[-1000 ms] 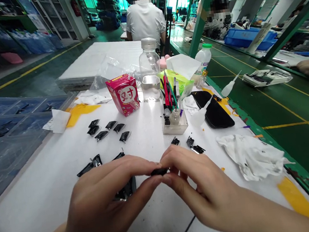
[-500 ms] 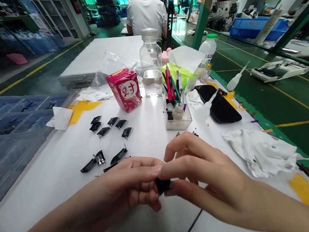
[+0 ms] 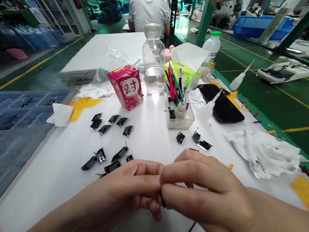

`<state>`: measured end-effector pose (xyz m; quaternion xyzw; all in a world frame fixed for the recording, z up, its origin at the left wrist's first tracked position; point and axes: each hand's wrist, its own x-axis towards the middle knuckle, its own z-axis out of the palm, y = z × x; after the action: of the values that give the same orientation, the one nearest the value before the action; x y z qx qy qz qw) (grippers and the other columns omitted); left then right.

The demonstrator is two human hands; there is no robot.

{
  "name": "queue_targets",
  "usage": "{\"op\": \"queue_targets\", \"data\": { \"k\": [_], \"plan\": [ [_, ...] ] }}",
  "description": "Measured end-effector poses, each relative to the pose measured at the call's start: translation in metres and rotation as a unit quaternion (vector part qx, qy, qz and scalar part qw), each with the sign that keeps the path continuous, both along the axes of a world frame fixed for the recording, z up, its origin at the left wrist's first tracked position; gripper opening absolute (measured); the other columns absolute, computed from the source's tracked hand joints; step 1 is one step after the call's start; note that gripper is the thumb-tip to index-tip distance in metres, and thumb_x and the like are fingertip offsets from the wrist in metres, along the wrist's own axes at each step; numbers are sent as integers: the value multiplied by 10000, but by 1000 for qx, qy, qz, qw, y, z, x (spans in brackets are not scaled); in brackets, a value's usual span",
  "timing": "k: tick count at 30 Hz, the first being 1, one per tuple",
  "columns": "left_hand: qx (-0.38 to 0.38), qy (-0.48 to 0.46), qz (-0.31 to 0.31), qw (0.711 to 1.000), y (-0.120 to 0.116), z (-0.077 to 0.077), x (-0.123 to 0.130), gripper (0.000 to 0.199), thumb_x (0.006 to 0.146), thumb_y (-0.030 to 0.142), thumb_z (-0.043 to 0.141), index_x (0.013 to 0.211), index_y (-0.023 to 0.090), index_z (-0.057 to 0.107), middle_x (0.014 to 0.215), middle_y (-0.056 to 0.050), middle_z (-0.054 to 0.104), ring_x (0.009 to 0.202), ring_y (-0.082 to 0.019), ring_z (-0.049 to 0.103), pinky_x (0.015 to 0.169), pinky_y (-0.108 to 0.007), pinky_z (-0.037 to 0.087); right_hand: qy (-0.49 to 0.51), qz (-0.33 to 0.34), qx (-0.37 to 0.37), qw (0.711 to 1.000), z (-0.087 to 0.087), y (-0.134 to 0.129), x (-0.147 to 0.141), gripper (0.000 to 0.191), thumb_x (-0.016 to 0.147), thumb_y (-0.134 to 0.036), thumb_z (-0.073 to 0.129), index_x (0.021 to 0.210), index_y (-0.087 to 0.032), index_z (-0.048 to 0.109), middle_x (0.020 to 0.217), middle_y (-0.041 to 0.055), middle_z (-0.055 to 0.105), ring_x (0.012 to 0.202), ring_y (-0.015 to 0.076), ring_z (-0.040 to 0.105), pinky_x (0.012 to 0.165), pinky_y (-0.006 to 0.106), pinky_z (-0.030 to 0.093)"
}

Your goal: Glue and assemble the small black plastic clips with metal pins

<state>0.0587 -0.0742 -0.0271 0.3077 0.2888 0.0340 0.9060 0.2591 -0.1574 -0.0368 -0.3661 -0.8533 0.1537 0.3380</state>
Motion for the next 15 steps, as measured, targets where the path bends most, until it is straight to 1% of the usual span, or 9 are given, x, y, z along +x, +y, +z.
{"op": "queue_targets", "data": {
  "k": [3, 6, 9, 12, 14, 15],
  "plan": [
    [2, 0, -2, 1000, 2, 0, 1, 155, 663, 239, 857, 668, 156, 726, 594, 56, 612, 548, -61, 520, 628, -162, 491, -14, 5, 5, 1000, 0, 0, -1, 478, 896, 13, 439, 1283, -256, 516, 1071, 88, 690, 923, 222, 644, 737, 324, 589],
    [4, -1, -1, 1000, 3, 0, 1, 155, 680, 233, 842, 669, 150, 712, 612, 53, 611, 560, -59, 529, 646, -165, 497, -29, -8, 28, 999, 0, 1, -4, 406, 931, -9, 409, 1233, -253, 528, 1025, 87, 705, 887, 216, 675, 744, 334, 589],
    [13, 9, 12, 1000, 4, 0, 1, 148, 712, 238, 829, 708, 151, 709, 678, 32, 638, 601, -67, 581, 669, -166, 516, -33, -46, 67, 996, 0, 5, -10, 319, 946, -25, 437, 1132, -245, 576, 962, 74, 700, 794, 187, 689, 677, 300, 582],
    [34, 0, 33, 999, 4, 2, 0, 121, 751, 215, 821, 783, 157, 721, 709, 27, 650, 641, -69, 610, 675, -150, 530, -22, -116, 101, 988, -4, 7, -13, 302, 917, -22, 515, 1087, -260, 593, 924, 46, 669, 668, 150, 654, 568, 270, 560],
    [45, -15, 49, 998, 5, 4, -1, 119, 776, 206, 827, 822, 157, 728, 724, 27, 672, 659, -66, 625, 682, -142, 542, -26, -143, 115, 983, -7, 6, -12, 327, 908, -29, 538, 1096, -290, 597, 941, 39, 656, 660, 154, 644, 550, 275, 560],
    [49, -19, 63, 997, 5, 4, -1, 126, 794, 220, 829, 831, 156, 726, 737, 21, 692, 673, -69, 643, 691, -145, 551, -27, -150, 117, 981, -8, 4, -10, 330, 912, -46, 551, 1112, -305, 598, 959, 43, 655, 688, 168, 652, 571, 289, 573]
  ]
}}
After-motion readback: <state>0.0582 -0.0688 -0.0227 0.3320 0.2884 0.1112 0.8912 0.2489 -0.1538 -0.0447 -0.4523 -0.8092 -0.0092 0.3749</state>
